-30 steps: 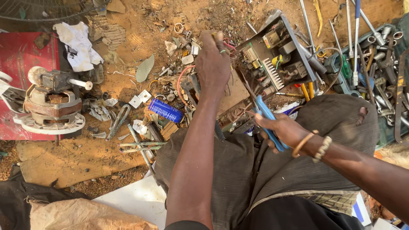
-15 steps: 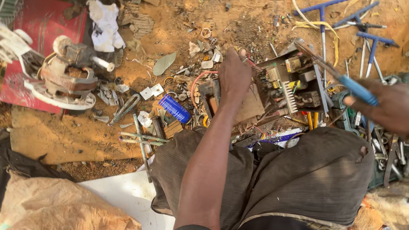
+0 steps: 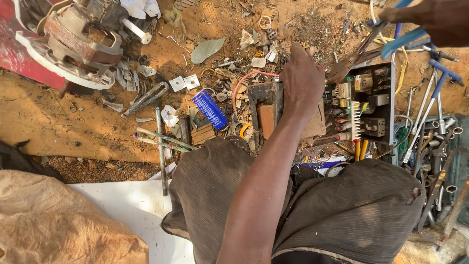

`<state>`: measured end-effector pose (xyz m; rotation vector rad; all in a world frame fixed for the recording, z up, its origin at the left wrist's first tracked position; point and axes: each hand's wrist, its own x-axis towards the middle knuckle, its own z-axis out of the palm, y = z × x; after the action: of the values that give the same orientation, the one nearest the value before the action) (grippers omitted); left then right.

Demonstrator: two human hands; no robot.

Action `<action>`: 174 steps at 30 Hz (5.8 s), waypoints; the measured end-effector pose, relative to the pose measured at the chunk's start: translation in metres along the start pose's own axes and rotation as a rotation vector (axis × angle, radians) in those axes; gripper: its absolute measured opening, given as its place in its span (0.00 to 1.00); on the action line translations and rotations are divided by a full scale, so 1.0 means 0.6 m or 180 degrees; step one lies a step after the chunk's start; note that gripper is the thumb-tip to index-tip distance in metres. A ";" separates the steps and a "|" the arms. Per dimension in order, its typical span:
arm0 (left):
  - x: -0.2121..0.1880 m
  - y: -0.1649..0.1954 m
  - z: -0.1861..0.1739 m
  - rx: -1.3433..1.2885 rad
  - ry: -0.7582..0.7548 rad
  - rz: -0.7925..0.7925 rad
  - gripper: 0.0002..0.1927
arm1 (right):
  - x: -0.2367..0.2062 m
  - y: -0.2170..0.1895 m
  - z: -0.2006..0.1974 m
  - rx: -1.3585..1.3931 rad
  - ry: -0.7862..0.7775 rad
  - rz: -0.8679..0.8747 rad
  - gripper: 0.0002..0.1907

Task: The person removes the cover of a metal electronics enclosure using a screwdriver, then uses pliers to cut and pull wires from the internal components. The person works on the device while sitting on the ground in a cluttered outdoor area.

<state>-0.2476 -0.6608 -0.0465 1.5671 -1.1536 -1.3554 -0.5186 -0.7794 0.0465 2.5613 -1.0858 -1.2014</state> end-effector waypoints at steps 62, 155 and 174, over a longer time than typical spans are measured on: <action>-0.018 -0.003 -0.009 0.0007 0.0166 0.0437 0.17 | 0.022 -0.027 0.033 -0.1925 -0.0548 -0.0746 0.36; 0.002 0.011 -0.102 -0.1538 0.0623 0.1287 0.15 | -0.152 -0.243 -0.152 0.1070 -0.1688 0.1098 0.29; -0.077 -0.003 -0.120 -0.1451 0.1073 0.1508 0.14 | -0.119 -0.208 -0.151 0.0358 -0.1016 0.0502 0.38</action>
<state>-0.1777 -0.6174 -0.0227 1.0542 -0.8571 -0.9113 -0.4155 -0.6584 0.1059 2.3570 -1.4261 -1.5843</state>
